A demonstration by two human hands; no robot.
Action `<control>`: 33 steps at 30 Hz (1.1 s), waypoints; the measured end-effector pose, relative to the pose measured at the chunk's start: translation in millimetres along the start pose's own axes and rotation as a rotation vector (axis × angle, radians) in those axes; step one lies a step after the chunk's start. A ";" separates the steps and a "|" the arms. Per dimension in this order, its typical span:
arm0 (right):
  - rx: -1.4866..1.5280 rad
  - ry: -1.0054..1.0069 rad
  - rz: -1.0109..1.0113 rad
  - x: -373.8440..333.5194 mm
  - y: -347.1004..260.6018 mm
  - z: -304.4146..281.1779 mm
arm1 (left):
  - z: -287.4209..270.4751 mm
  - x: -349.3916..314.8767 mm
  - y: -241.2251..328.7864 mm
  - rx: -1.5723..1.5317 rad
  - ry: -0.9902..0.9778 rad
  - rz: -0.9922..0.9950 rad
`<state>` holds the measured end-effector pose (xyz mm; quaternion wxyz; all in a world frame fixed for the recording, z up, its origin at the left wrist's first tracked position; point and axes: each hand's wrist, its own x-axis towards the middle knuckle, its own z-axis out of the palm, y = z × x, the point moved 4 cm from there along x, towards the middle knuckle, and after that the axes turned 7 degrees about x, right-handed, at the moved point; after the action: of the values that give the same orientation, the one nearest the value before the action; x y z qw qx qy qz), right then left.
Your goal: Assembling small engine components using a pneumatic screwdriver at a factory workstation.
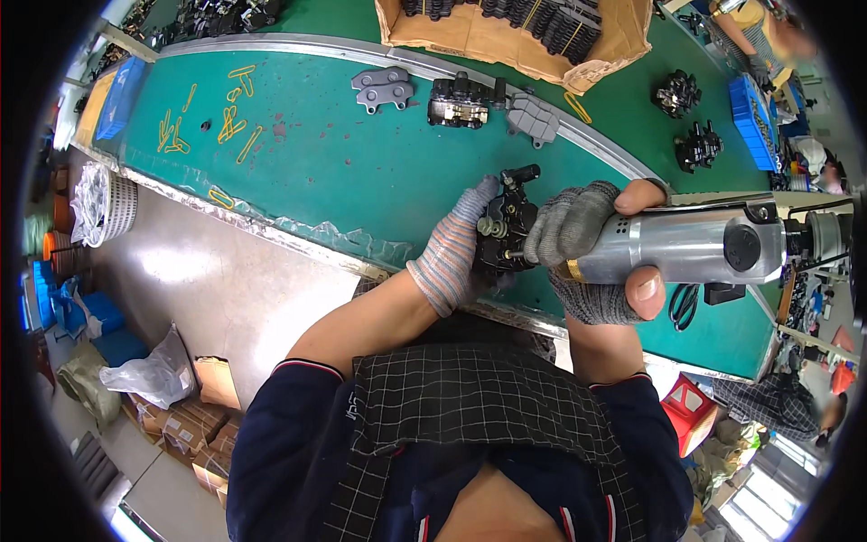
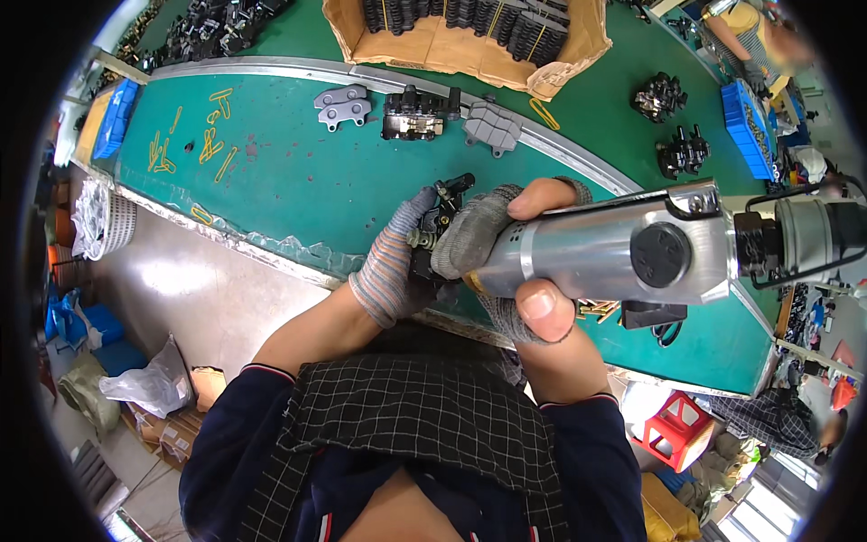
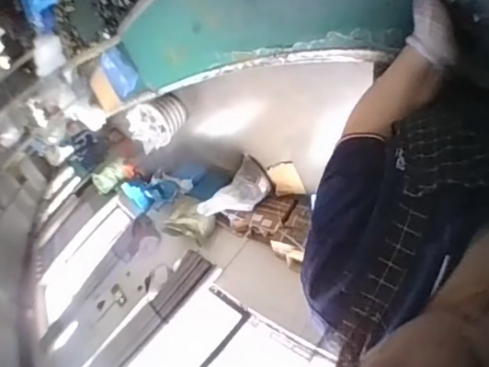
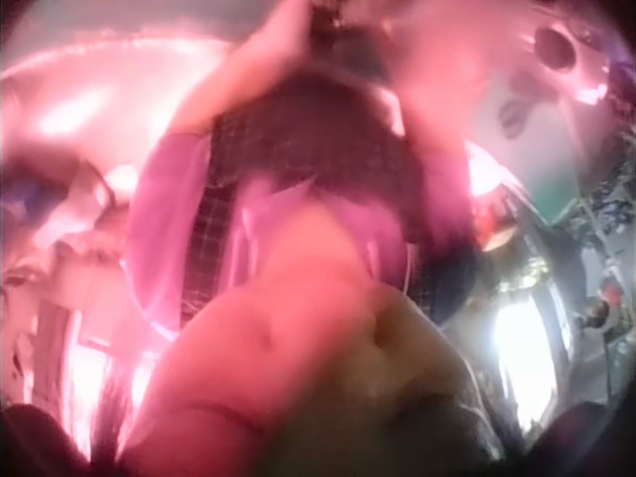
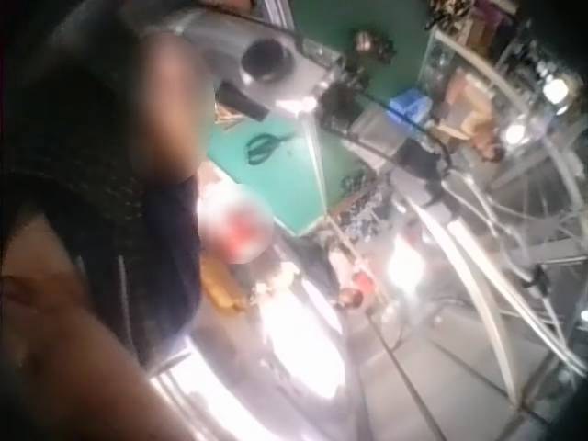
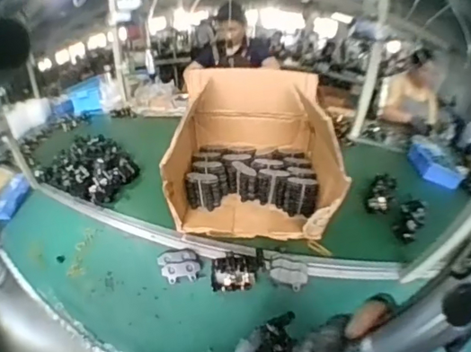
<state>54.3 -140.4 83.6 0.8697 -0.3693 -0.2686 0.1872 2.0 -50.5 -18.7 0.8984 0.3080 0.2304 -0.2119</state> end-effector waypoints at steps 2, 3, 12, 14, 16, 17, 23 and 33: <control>0.016 -0.003 0.000 -4.8 -1.0 -1.6 | 0.7 -2.8 -3.5 0.005 0.009 -0.007; 0.007 0.002 -0.004 -6.6 -2.6 -3.2 | 2.3 -3.2 -4.7 0.007 -0.008 -0.012; -0.162 0.197 0.121 14.4 -5.5 -4.0 | 2.7 14.4 1.9 -0.052 0.075 0.202; -0.208 0.192 -0.046 30.9 -13.9 -12.1 | -21.4 15.2 7.7 -0.126 0.086 0.036; -0.231 0.127 -0.297 54.9 -12.4 -26.1 | -35.2 3.5 27.9 0.259 0.069 0.211; -0.351 0.060 -0.284 58.6 -17.8 -58.1 | -41.0 -3.4 38.1 0.255 0.069 0.224; -1.405 0.841 -0.240 78.5 -116.2 -291.8 | -87.4 -40.2 134.5 0.022 0.106 0.328; -1.167 0.929 -0.185 55.3 -98.7 -456.8 | -216.5 -40.7 411.1 1.645 0.891 1.338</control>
<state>386.9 -423.8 -91.2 0.5687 -0.7873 0.0407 -0.2346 122.8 396.4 38.4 0.1971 0.9095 0.1098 0.3492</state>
